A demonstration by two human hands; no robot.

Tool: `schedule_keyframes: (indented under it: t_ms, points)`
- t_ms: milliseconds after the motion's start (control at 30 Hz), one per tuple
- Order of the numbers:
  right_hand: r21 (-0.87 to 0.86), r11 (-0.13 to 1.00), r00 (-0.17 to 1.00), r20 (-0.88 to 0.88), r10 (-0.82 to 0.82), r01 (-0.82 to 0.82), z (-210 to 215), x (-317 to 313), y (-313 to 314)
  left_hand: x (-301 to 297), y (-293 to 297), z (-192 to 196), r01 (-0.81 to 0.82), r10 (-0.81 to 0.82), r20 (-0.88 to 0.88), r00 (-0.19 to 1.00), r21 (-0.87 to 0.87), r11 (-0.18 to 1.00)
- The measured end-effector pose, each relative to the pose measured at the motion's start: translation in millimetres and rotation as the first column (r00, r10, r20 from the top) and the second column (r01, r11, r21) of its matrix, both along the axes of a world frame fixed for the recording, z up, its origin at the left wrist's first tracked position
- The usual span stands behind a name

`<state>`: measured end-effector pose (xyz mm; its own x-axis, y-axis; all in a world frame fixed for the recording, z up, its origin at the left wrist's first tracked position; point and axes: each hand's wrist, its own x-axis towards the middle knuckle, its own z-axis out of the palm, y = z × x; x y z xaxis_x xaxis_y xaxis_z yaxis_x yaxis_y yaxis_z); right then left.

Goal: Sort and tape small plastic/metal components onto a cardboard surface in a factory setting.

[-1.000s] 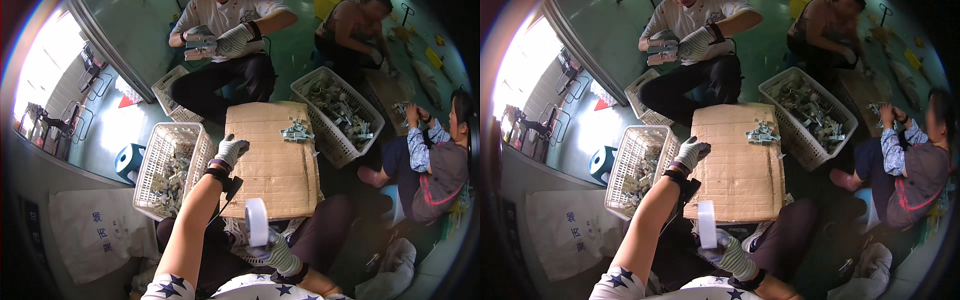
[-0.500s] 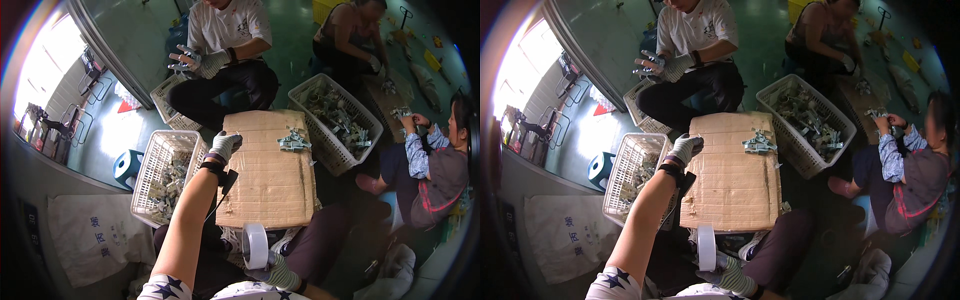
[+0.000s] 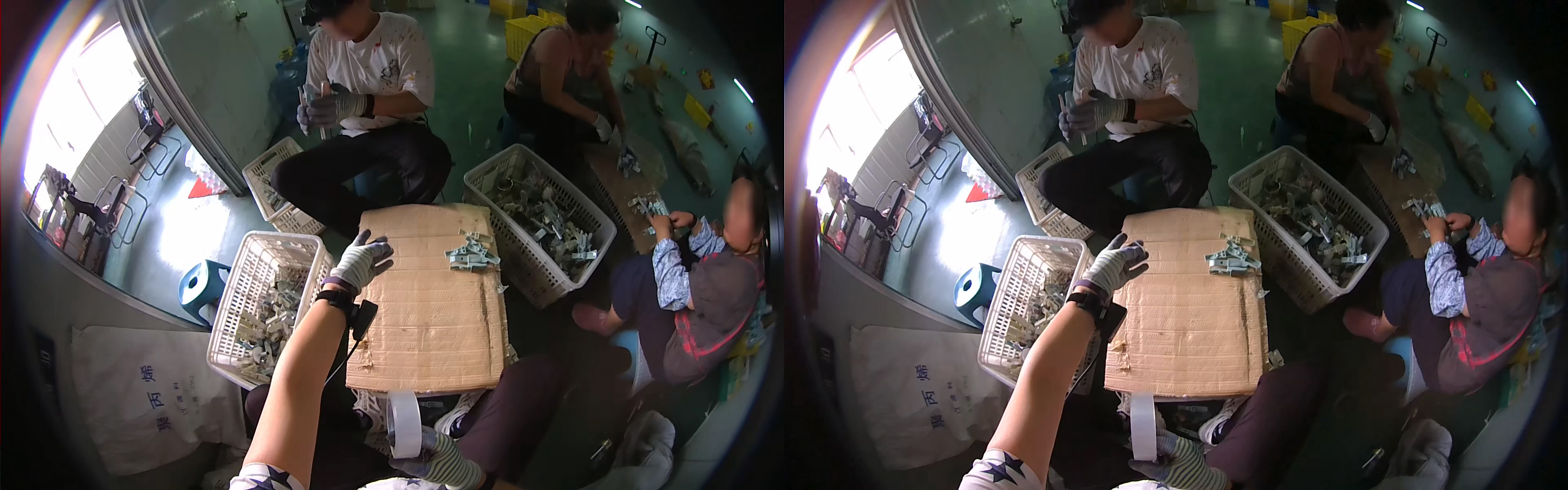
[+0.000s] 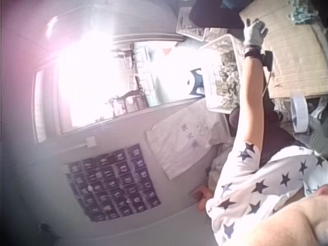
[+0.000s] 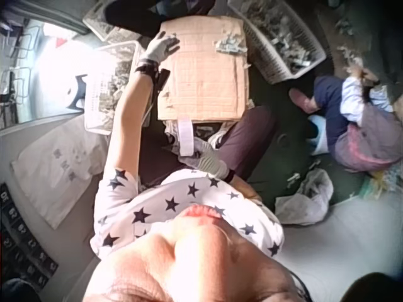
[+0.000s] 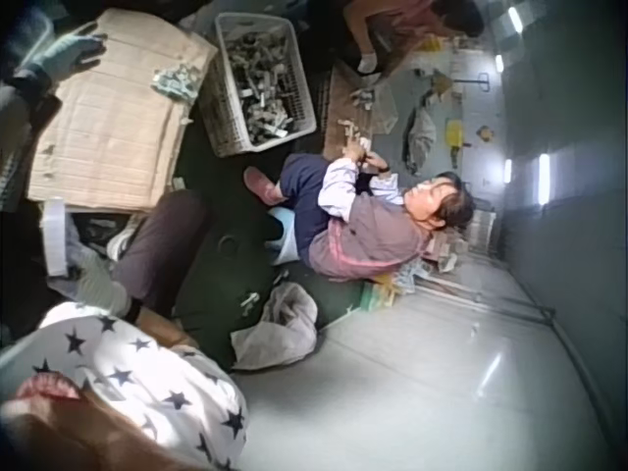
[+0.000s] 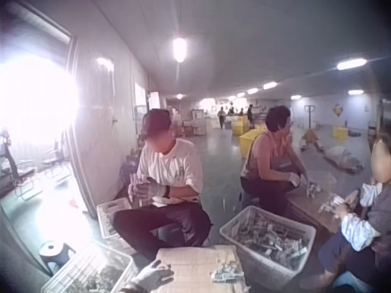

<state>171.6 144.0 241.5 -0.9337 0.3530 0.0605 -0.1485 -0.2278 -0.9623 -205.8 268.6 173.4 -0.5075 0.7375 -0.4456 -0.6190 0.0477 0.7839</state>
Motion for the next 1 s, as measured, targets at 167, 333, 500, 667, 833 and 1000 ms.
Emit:
schedule_keyframes:
  t_ms: [167,333,500,667,833,1000]
  points:
    - [-0.108,0.994,1.000,0.000,-0.009,0.009,9,-6,1,-6,1,-1,-0.003,-0.002,-0.043,0.999,-0.100,0.995]
    - [-0.001,0.999,0.997,-0.062,-0.044,0.044,10,-11,5,-3,6,14,-0.033,-0.074,-0.292,0.954,-0.344,0.938]
    - [-0.146,0.988,0.999,-0.001,-0.049,0.049,4,-13,-3,0,2,26,0.030,-0.150,-0.289,0.945,-0.381,0.924]
    - [-0.256,0.965,0.998,0.037,-0.050,0.058,2,-12,-6,-3,1,23,-0.012,-0.172,-0.431,0.886,-0.392,0.920]
    - [-0.171,0.984,0.998,0.036,-0.053,0.058,2,-9,-3,-7,3,19,-0.008,-0.195,-0.385,0.902,-0.468,0.884]
    - [-0.244,0.968,0.992,0.125,-0.033,0.063,-14,-6,-19,-20,-3,-10,0.013,-0.099,-0.276,0.956,-0.297,0.955]
